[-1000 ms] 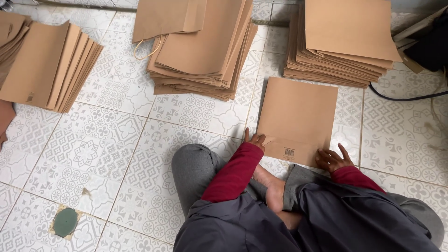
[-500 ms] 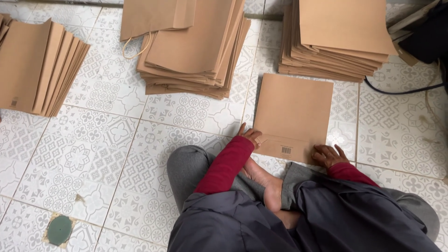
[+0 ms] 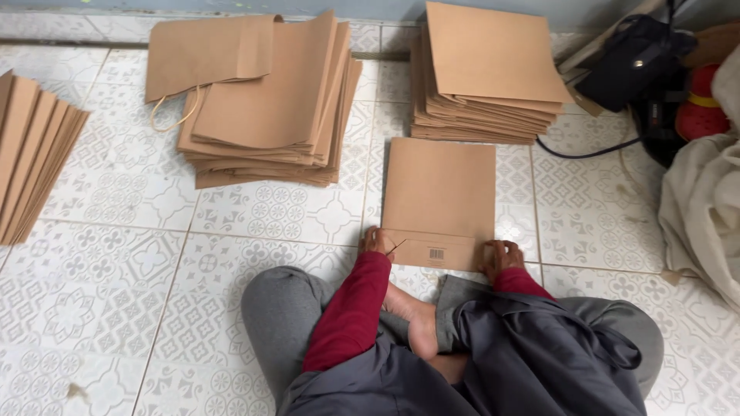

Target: Folding the bottom of brown paper bags to create a base and stacking them on the floor.

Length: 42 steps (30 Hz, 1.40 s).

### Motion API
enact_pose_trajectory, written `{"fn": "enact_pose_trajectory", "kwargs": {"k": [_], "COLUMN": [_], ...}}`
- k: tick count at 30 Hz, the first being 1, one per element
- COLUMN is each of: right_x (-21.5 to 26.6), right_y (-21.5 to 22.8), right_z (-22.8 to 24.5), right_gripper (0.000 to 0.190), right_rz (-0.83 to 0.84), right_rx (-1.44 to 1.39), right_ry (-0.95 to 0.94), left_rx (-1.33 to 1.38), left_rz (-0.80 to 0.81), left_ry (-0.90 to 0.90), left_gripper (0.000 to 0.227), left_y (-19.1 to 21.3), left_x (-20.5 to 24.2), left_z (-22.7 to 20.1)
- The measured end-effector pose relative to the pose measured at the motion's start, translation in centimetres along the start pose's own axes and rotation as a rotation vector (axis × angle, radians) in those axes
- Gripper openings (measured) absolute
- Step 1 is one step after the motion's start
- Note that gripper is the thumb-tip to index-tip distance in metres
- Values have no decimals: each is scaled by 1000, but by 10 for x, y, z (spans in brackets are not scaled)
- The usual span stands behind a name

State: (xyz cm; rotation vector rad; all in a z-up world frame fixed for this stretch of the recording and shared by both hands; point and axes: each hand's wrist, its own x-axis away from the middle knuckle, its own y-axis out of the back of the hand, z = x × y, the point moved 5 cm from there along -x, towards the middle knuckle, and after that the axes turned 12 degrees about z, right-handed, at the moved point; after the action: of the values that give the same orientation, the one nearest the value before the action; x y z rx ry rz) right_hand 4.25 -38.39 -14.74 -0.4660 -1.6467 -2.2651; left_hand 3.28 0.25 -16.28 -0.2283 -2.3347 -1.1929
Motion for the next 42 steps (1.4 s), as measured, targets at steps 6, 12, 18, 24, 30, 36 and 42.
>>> {"fn": "enact_pose_trajectory", "kwargs": {"k": [6, 12, 18, 24, 30, 36, 42], "right_x": [18, 3, 15, 108, 196, 212, 169], "right_y": [10, -1, -7, 74, 148, 181, 158], "right_z": [29, -2, 3, 75, 130, 158, 130], "right_gripper": [97, 78, 51, 41, 34, 31, 35], "right_rz": [189, 46, 26, -90, -298, -392, -380], "right_rx": [130, -526, -748, -826, -884, -1254, -1479], "right_ry": [-205, -263, -154, -82, 59, 343, 417], "left_rx": [140, 356, 489, 724, 1140, 1663, 1677], "left_rz": [-83, -32, 15, 48, 95, -186, -519], "left_ry": [170, 122, 87, 86, -1, -277, -420], "left_gripper": [88, 62, 65, 84, 76, 35, 18], "left_y": [5, 19, 22, 21, 37, 90, 114], "left_x": [2, 27, 37, 30, 52, 109, 146], "left_z": [-5, -9, -17, -3, 6, -40, -67]}}
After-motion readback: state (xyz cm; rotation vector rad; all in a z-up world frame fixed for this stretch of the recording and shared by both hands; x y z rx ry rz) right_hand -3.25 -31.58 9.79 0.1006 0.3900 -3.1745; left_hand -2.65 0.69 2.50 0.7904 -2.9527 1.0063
